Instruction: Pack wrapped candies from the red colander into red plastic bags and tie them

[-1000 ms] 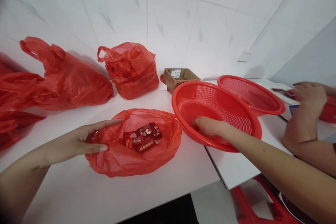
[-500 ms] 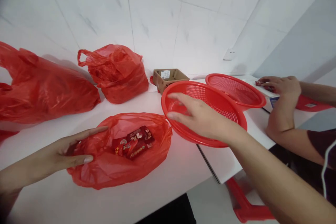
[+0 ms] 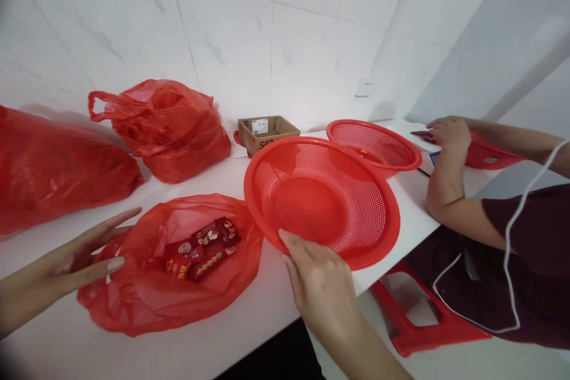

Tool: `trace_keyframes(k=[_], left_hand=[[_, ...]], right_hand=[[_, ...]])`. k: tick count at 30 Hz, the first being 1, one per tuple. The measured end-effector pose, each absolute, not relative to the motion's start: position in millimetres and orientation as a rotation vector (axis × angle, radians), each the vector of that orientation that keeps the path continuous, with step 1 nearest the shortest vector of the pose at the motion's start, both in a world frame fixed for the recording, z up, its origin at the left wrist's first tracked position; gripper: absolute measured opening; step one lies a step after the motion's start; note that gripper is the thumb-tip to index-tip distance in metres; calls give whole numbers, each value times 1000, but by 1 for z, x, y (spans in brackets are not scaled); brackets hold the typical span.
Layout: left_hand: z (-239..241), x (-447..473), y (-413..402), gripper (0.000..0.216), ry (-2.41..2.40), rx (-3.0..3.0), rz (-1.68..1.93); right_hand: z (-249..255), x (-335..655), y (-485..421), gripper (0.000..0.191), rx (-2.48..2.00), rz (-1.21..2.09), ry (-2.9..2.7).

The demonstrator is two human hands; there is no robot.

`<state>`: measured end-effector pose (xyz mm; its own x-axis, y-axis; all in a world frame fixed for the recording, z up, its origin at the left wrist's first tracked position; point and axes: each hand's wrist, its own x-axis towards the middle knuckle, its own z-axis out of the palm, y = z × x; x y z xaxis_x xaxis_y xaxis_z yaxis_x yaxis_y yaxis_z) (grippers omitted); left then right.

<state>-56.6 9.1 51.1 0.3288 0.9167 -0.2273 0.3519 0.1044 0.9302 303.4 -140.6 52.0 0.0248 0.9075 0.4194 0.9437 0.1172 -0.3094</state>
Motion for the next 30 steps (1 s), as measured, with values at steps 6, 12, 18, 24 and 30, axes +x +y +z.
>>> trace_keyframes(k=[6, 12, 18, 24, 30], left_hand=[[53, -65, -33, 51, 1409, 1431, 478], [65, -67, -61, 22, 1393, 1443, 612], [90, -73, -66, 21, 1292, 1243, 1187], [108, -73, -77, 16, 1062, 1151, 1387], [127, -60, -72, 15, 866, 1133, 1476]], right_hand=[[63, 296, -115, 30, -1487, -23, -1770], [67, 263, -84, 43, -1525, -182, -2077], [79, 250, -50, 61, -1779, -551, -2600], [116, 256, -42, 47, -1788, -164, -2771], [192, 268, -26, 26, -1472, 587, -2165]])
